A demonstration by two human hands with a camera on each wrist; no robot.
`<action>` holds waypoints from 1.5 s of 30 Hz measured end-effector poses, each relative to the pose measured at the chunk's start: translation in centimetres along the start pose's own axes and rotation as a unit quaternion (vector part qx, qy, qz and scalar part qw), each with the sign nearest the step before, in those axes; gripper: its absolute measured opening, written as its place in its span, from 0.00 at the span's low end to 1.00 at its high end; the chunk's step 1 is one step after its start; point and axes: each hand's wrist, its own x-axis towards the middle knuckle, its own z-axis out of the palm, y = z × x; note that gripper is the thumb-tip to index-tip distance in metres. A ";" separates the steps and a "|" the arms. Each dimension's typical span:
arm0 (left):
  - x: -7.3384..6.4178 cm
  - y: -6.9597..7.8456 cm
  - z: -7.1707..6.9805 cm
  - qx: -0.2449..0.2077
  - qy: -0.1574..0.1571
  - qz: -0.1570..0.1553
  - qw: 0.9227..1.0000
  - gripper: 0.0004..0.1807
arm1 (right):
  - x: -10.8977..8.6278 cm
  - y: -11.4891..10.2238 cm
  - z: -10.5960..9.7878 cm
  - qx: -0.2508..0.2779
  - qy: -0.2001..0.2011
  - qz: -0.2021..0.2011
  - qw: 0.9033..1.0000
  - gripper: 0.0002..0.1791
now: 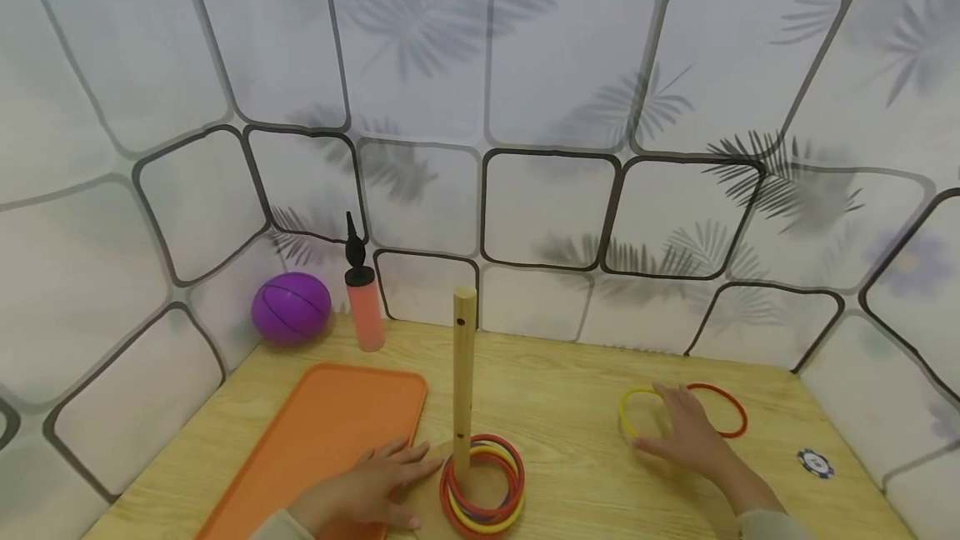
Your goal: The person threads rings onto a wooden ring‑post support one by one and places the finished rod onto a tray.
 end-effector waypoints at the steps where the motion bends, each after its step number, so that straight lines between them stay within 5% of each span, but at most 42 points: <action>1: 0.0 0.0 0.0 0.001 0.000 0.000 1.000 0.38 | -0.2 -0.4 -0.3 0.001 -0.002 -0.003 1.000 0.47; 11: 0.2 -0.6 0.3 0.000 -0.003 -0.004 1.000 0.38 | -1.1 -4.3 -1.9 -0.024 0.040 -0.102 0.994 0.44; 33: 0.5 -0.9 0.6 0.003 -0.003 0.008 1.000 0.38 | 0.1 -13.6 -8.7 -0.046 0.008 -0.179 0.983 0.46; 45: 0.2 -0.3 0.1 -0.013 -0.003 0.006 1.000 0.38 | 1.9 -17.9 -11.9 -0.068 0.062 -0.259 0.962 0.48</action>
